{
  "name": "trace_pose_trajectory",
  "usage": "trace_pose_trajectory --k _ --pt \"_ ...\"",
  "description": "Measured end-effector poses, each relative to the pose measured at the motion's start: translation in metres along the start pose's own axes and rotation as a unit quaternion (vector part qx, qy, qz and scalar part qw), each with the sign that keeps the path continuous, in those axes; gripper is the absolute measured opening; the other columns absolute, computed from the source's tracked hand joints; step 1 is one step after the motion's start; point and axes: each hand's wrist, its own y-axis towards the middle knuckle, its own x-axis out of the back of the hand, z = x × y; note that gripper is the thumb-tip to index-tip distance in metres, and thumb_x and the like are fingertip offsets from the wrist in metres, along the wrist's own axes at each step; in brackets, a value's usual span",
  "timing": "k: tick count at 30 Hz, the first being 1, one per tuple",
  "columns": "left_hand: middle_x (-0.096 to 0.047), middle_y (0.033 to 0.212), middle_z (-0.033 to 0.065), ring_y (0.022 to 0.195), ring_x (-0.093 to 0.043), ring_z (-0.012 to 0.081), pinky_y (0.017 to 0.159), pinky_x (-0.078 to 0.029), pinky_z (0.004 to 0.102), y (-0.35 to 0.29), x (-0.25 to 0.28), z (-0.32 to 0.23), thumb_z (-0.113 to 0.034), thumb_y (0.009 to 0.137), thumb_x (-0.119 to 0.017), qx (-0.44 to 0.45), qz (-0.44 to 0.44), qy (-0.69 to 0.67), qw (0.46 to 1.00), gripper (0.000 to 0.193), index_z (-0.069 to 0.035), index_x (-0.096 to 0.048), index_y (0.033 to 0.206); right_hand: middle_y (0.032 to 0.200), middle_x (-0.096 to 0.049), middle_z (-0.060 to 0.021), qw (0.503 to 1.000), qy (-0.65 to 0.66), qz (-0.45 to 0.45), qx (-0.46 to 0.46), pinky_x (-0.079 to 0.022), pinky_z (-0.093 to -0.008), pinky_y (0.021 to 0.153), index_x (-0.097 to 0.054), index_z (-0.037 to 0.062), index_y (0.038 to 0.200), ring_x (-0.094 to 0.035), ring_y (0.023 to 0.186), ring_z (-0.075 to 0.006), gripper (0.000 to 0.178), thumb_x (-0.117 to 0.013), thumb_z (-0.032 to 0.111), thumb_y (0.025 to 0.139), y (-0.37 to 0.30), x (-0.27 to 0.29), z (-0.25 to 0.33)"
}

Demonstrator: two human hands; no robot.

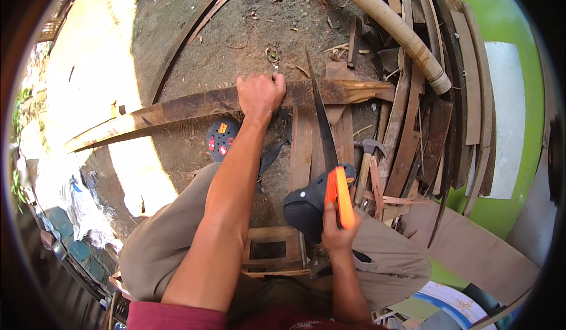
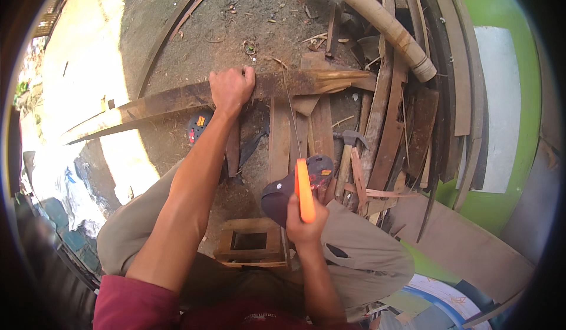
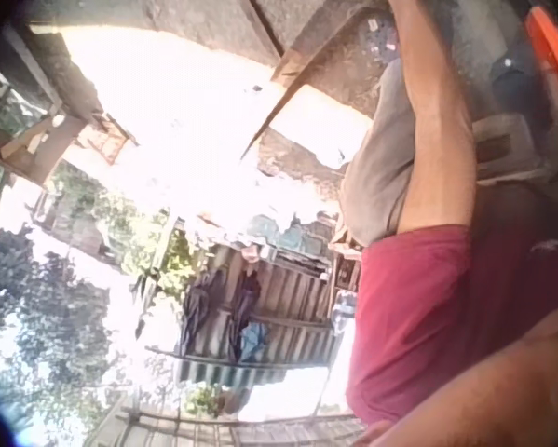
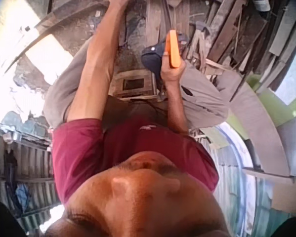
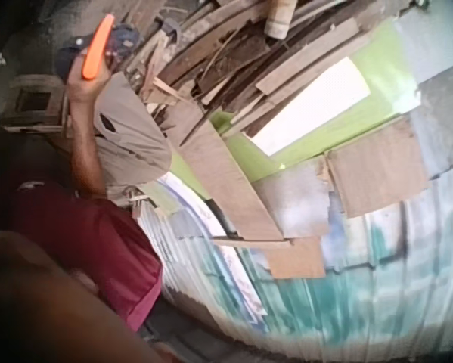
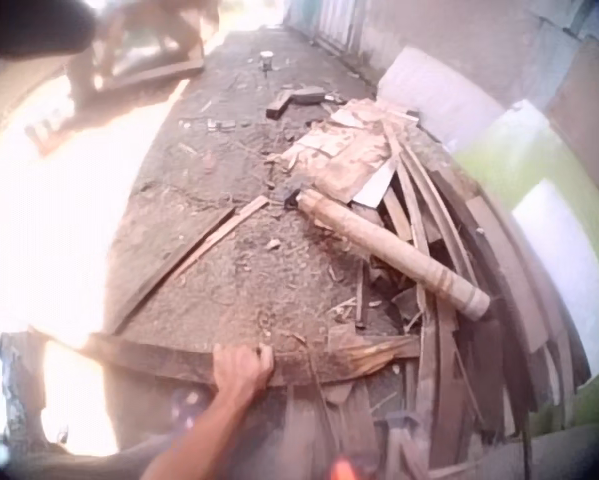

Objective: The person uses a hammer to split a piece of wood and then uses a hand saw to cut the wood into smaller pieces. The person handles the wood and tools with both hands while seated.

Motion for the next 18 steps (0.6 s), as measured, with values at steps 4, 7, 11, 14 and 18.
trace_pose_trajectory --k 4,7,11,14,18 --pt "-0.074 0.082 0.0199 0.079 -0.071 0.0338 0.082 -0.043 0.0463 0.002 0.005 0.002 -0.036 0.093 -0.047 0.017 0.034 -0.003 0.999 0.046 -0.005 -0.078 0.08 0.061 -0.061 -0.0137 0.999 -0.016 0.021 -0.026 -0.046 -0.0361 0.058 -0.063 -0.0041 0.079 -0.058 0.056 -0.0159 0.022 -0.067 0.015 0.09 0.103 -0.047 0.071" --pt "-0.074 0.082 0.0187 0.081 -0.071 0.0328 0.083 -0.042 0.0459 -0.001 0.006 0.003 -0.035 0.093 -0.047 0.002 0.005 -0.005 1.0 0.045 -0.006 -0.078 0.08 0.061 -0.059 -0.0159 0.999 -0.04 0.032 0.01 -0.046 -0.0371 0.056 -0.063 -0.0032 0.082 -0.058 0.054 -0.0187 0.02 -0.067 0.015 0.09 0.07 -0.044 0.031" --pt "-0.075 0.083 0.0175 0.082 -0.071 0.0321 0.084 -0.042 0.0456 -0.01 0.005 0.005 -0.034 0.092 -0.048 0.01 0.009 -0.011 1.0 0.043 -0.005 -0.078 0.081 0.066 -0.062 -0.0138 0.994 -0.082 0.058 0.034 -0.052 -0.0343 0.06 -0.067 -0.0073 0.089 -0.065 0.061 -0.0175 0.01 -0.065 0.002 0.089 -0.064 0.028 0.033" --pt "-0.073 0.082 0.0218 0.079 -0.069 0.0365 0.082 -0.043 0.0473 -0.005 0.003 0.002 -0.034 0.091 -0.052 0.009 -0.05 -0.054 0.997 0.042 -0.003 -0.076 0.076 0.064 -0.06 -0.0125 0.997 -0.057 0.014 0.04 -0.051 -0.034 0.062 -0.067 -0.0072 0.088 -0.063 0.061 -0.0165 0.01 -0.064 0.002 0.09 -0.042 0.016 0.053" --pt "-0.073 0.082 0.0215 0.08 -0.069 0.0357 0.082 -0.043 0.0459 -0.002 0.005 -0.01 -0.033 0.091 -0.053 -0.005 -0.029 -0.071 0.997 0.04 -0.004 -0.075 0.075 0.06 -0.057 -0.0106 0.994 -0.016 -0.061 0.086 -0.044 -0.0363 0.056 -0.061 -0.0022 0.077 -0.055 0.057 -0.0158 0.024 -0.067 0.014 0.093 0.114 -0.069 0.04"
